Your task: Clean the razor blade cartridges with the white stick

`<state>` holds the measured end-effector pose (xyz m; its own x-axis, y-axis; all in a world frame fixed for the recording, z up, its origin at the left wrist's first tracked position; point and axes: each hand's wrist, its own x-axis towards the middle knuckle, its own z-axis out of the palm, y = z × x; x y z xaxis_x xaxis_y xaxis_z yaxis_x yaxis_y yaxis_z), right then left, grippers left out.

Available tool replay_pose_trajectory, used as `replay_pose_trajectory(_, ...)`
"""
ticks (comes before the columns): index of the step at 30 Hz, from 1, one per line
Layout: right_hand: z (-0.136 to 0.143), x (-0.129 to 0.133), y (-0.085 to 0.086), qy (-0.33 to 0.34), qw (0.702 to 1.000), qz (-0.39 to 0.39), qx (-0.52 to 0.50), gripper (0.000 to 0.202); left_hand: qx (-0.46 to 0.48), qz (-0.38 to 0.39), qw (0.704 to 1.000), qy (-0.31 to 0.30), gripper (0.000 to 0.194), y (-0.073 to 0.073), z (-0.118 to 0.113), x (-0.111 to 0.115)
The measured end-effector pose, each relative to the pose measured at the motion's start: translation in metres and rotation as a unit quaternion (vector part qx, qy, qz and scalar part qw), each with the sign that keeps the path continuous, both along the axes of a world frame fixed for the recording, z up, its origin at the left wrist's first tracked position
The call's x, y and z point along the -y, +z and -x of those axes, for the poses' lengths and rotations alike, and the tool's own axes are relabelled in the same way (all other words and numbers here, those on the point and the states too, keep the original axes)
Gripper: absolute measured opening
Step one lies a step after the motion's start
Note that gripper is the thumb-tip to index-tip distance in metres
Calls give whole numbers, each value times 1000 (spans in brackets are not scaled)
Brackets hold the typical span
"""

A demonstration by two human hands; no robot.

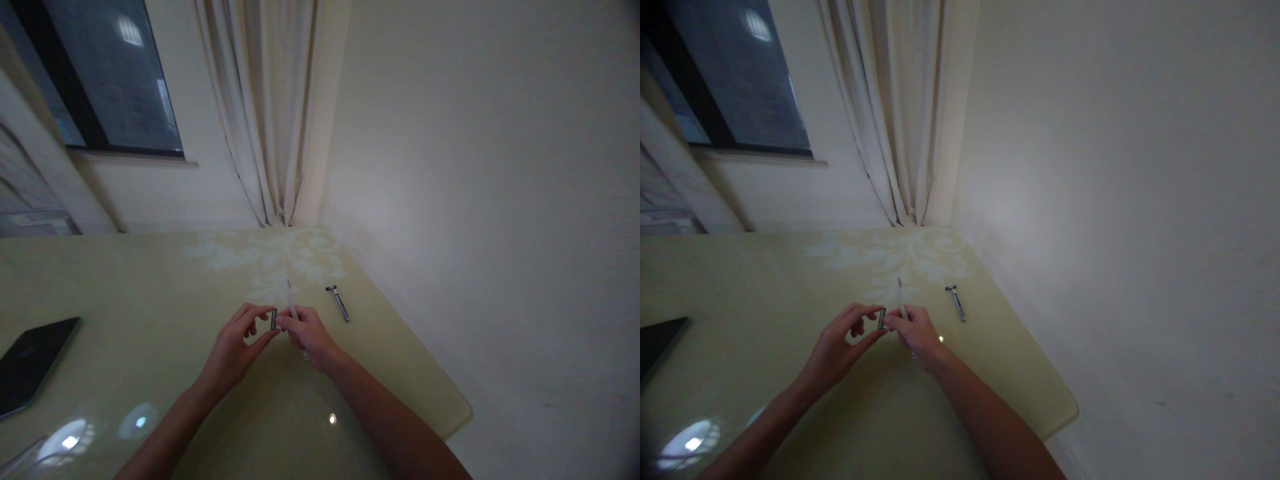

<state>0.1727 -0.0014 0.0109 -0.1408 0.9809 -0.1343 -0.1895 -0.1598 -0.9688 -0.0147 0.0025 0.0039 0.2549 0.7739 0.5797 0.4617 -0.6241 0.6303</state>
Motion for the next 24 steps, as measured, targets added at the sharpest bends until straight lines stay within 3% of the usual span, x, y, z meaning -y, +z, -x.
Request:
replay_pose_trajectory(4, -2, -2, 0, 17, 999, 26, -33, 28, 10, 47, 996, -78, 29, 3, 1, -3)
replay_pose_trajectory(7, -4, -2, -1, 25, 999, 35, -34, 29, 25, 55, 993, -101, 30, 4, 3, -3)
replay_pose_trajectory(12, -2, 1, -2, 17, 999, 21, -19, 29, 42, 61, 994, -84, 29, 4, 4, -2)
replay_pose_trajectory(18, 2, 7, 0, 45, 998, 38, -13, 35, 102, 102, 989, 38, 28, -3, -4, 4)
replay_pose_trajectory(24, 1, 8, 0, 40, 999, 24, -2, 36, 60, 65, 996, -26, 38, -1, -4, 14)
